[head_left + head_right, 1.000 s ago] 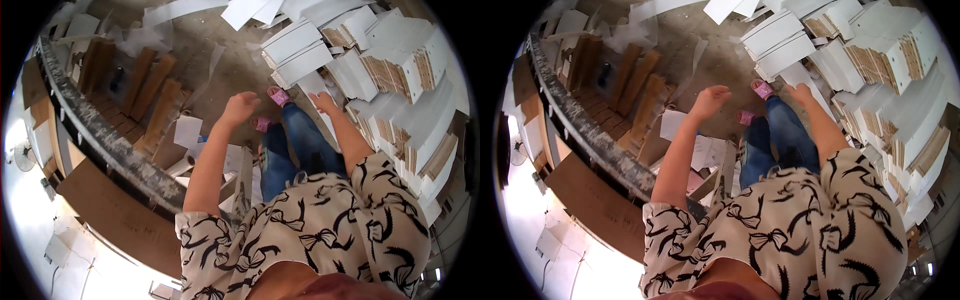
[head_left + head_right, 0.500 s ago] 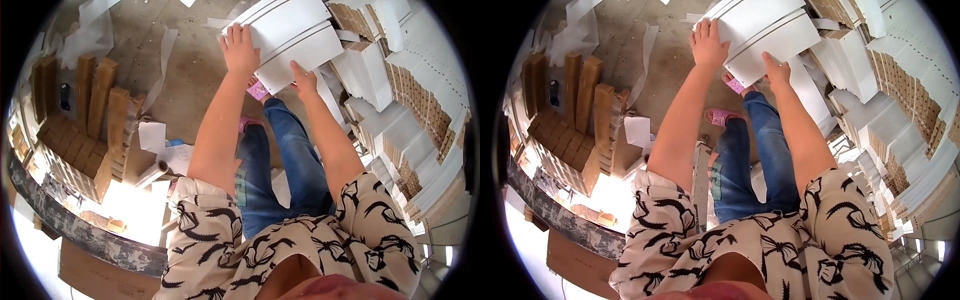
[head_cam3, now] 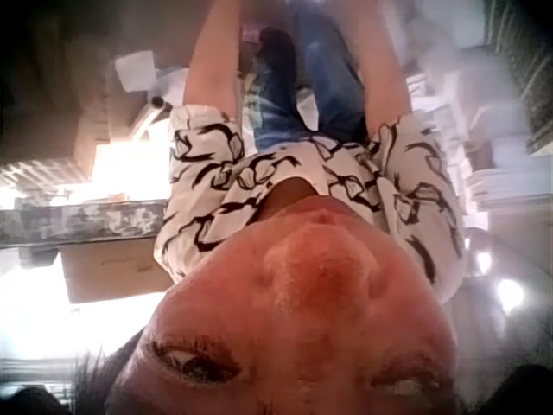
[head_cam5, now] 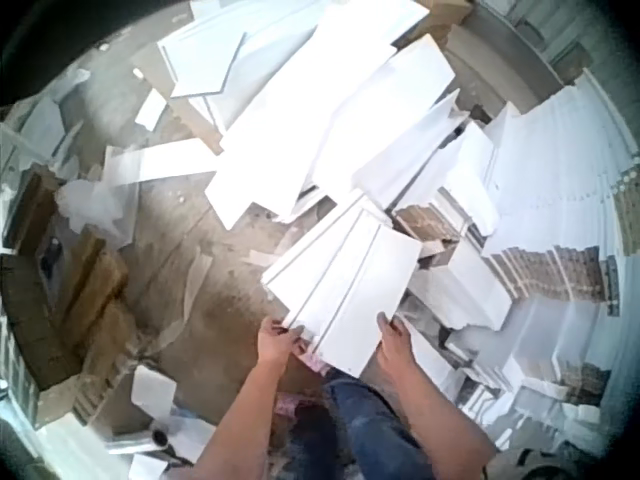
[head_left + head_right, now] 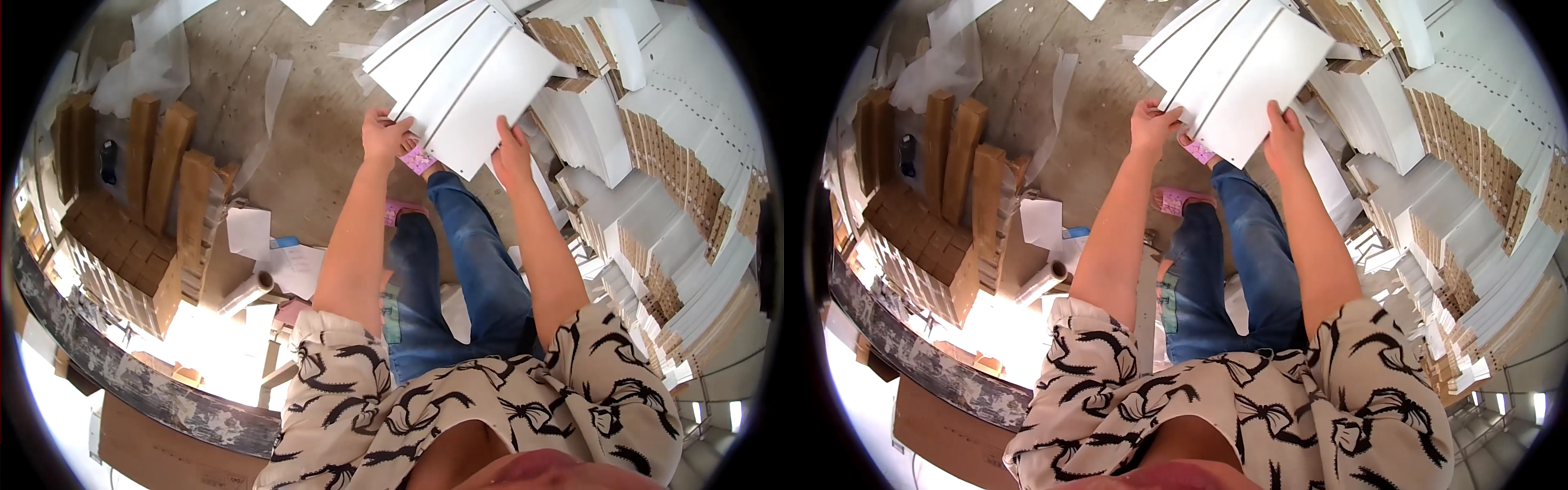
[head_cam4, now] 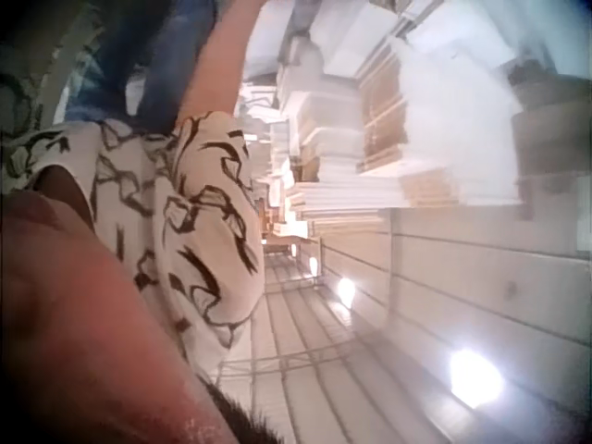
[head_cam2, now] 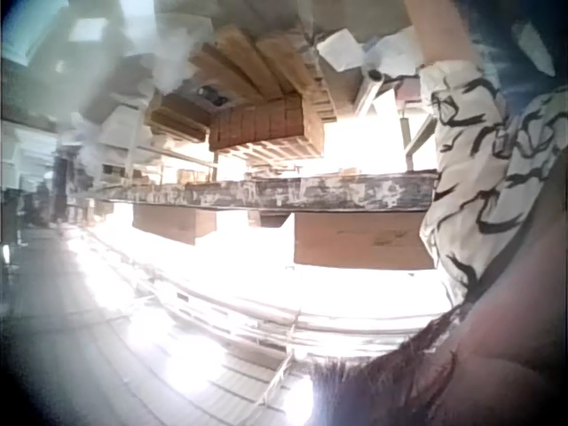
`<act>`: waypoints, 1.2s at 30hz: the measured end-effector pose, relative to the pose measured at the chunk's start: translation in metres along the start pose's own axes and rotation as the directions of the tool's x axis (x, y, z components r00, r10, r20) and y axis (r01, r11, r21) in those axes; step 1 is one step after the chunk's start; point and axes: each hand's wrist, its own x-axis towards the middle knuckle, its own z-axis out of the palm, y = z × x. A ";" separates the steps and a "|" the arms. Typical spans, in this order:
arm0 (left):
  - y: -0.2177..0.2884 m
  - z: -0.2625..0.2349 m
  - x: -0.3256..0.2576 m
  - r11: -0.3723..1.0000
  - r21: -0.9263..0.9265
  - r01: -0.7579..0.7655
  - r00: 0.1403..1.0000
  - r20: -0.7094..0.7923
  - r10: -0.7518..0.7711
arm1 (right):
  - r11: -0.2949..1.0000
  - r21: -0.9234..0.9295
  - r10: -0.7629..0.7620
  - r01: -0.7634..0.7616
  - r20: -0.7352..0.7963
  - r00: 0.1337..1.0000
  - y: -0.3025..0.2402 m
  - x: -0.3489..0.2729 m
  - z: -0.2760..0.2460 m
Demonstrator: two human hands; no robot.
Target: The person places foam pieces and white furniture panels into a cardboard box on a conveyor belt.
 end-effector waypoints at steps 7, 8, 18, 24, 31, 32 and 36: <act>0.016 -0.008 -0.084 0.904 -0.389 0.179 0.890 0.455 0.020 | 0.977 -0.190 0.098 -0.094 0.014 0.995 -0.019 -0.014 0.025; 0.018 -0.010 -0.100 0.909 -0.362 0.206 0.876 0.482 -0.007 | 0.953 -0.294 0.086 -0.073 0.032 0.996 -0.025 -0.023 0.026; 0.067 -0.131 -0.338 0.702 -0.627 -0.339 0.936 -0.299 0.185 | 0.830 -0.556 0.244 0.035 0.420 0.874 -0.054 -0.231 0.141; 0.056 -0.291 -0.576 0.599 -0.459 -0.656 0.710 -0.644 0.285 | 0.730 -0.666 0.683 -0.154 0.704 0.195 -0.071 -0.444 0.278; 0.006 -0.356 -0.787 0.471 -0.477 -0.742 0.600 -0.786 0.149 | 0.866 -0.368 0.454 0.339 0.863 -0.223 -0.083 -0.649 0.397; -0.003 -0.368 -0.805 0.439 -0.442 -0.782 0.552 -0.819 0.158 | 0.864 -0.292 0.429 0.409 0.853 -0.298 -0.070 -0.679 0.412; -0.057 -0.438 -0.838 0.540 -0.299 -0.787 0.411 -0.907 0.096 | 0.685 -0.196 0.598 0.701 0.702 -0.387 -0.017 -0.762 0.468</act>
